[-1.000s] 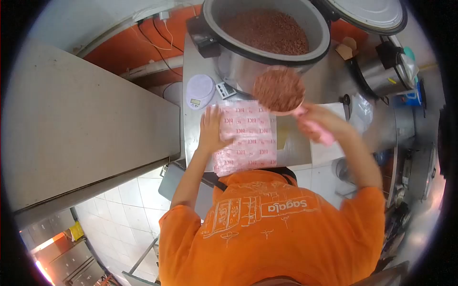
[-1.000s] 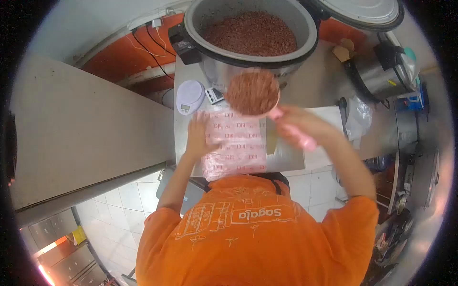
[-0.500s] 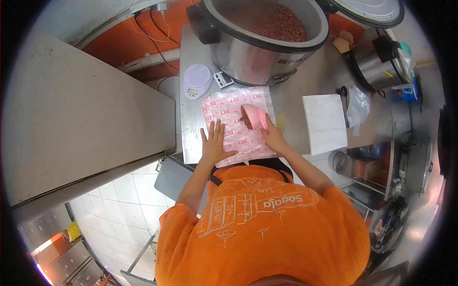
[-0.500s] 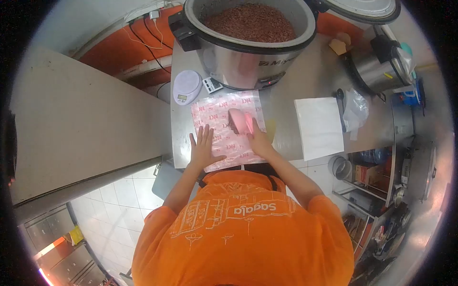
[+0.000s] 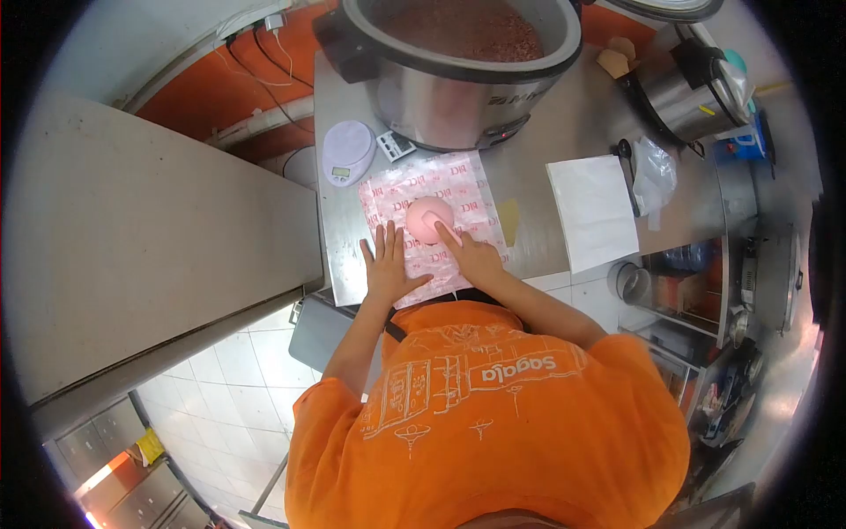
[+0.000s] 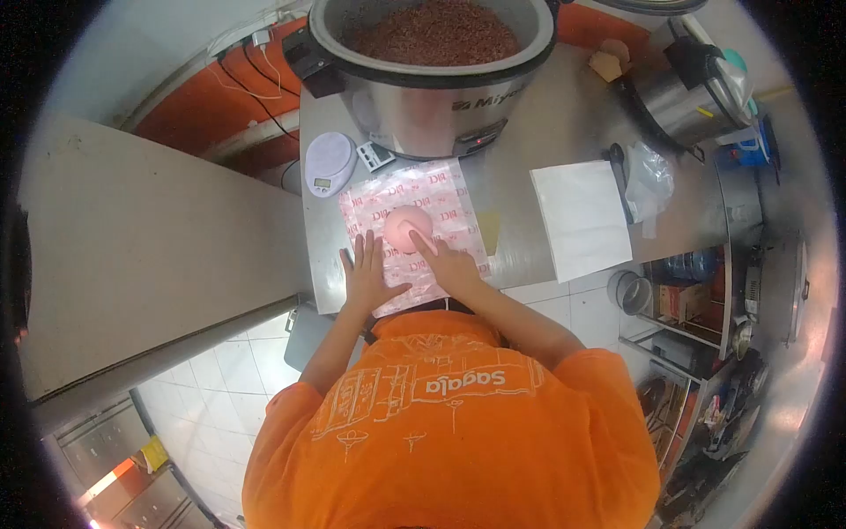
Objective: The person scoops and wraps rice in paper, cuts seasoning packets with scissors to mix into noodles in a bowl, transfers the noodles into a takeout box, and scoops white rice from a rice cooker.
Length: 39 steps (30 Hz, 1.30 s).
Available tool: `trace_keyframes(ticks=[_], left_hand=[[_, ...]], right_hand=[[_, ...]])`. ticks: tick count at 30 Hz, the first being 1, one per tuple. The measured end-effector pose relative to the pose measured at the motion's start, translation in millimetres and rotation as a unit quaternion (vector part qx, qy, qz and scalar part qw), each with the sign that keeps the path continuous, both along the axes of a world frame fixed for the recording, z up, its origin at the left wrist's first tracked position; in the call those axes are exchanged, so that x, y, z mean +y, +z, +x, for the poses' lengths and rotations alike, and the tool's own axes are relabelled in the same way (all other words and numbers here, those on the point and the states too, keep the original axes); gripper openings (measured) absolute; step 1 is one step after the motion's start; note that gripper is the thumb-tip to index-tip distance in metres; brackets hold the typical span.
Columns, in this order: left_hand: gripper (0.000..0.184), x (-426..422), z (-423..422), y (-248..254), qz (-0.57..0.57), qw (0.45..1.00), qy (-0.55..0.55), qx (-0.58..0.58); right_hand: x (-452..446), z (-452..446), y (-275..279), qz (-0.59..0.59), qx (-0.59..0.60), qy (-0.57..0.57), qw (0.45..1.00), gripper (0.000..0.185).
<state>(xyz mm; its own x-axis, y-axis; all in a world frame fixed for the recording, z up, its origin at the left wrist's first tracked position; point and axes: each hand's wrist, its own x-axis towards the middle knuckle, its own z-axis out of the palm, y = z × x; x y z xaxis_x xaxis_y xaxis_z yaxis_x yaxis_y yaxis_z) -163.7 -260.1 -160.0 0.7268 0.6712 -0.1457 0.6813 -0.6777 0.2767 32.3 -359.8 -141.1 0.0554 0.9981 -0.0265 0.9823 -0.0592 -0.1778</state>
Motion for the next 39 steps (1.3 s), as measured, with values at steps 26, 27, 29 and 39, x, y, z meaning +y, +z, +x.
trace_keyframes(ticks=[26, 27, 29, 39], left_hand=[[0.009, 25, 5, -4, -0.121, 0.941, 0.026, -0.314], [0.010, 28, 6, -6, -0.130, 0.941, 0.028, -0.310], [0.012, 31, 1, -12, -0.149, 0.942, 0.035, -0.298], [0.072, 7, 15, 47, 0.026, 0.970, -0.096, -0.220]], right_hand=[[-41, 136, 38, 0.207, 0.067, -0.223, 0.950, 0.068], [-35, 122, 31, 0.199, 0.136, -0.110, 0.964, 0.073], [-32, 88, 37, 0.129, 0.165, 0.047, 0.977, 0.076], [-13, 50, -29, 0.109, 0.135, 0.002, 0.985, 0.029]])
